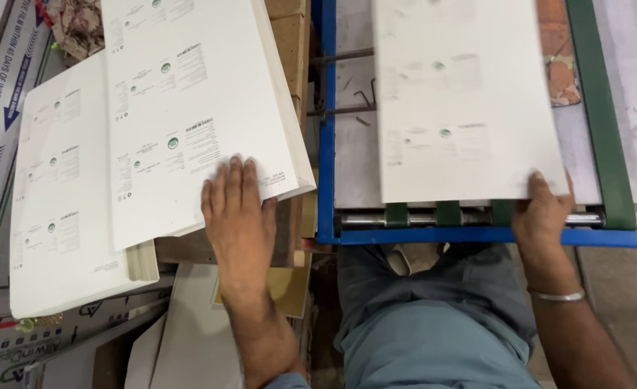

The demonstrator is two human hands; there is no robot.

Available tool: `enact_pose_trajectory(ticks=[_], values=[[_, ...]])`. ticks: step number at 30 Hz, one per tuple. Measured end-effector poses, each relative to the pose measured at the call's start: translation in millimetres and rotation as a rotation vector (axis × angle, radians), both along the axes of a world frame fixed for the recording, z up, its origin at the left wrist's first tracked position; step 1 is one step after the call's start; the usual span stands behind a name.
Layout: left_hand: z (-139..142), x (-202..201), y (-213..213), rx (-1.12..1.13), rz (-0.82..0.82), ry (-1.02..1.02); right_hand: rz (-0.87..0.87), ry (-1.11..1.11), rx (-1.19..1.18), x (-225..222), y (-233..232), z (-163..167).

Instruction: The person repeatedly picks individual printed sheets from a stack and places them onto a conveyor belt of a processing machine. The sheets move through rollers as the person continues feeding them one by one.

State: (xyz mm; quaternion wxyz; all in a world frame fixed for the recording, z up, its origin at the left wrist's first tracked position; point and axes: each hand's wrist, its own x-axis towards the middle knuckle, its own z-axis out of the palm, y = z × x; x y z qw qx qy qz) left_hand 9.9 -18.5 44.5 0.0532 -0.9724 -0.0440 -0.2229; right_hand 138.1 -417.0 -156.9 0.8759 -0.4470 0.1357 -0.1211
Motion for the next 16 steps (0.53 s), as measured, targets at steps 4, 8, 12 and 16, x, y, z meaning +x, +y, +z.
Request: enact_pose_trajectory(ticks=[4,8,12,16], values=[[-6.5,-6.2,2.3,-0.013,0.001,-0.031,-0.024,0.054,-0.133,-22.5,-19.8,-13.1],[-12.0,-12.6,0.1,-0.013,-0.012,-0.153,0.030,0.058,-0.135,-65.2,-26.0,-24.2],[-14.9,-17.2,-1.8,-0.024,0.005,-0.171,-0.007,0.158,-0.149,-90.9,-23.4,-30.9],[-14.0,-17.8,-0.2,-0.037,0.010,-0.175,0.013,0.118,-0.144,-72.7,-13.6,-37.3]])
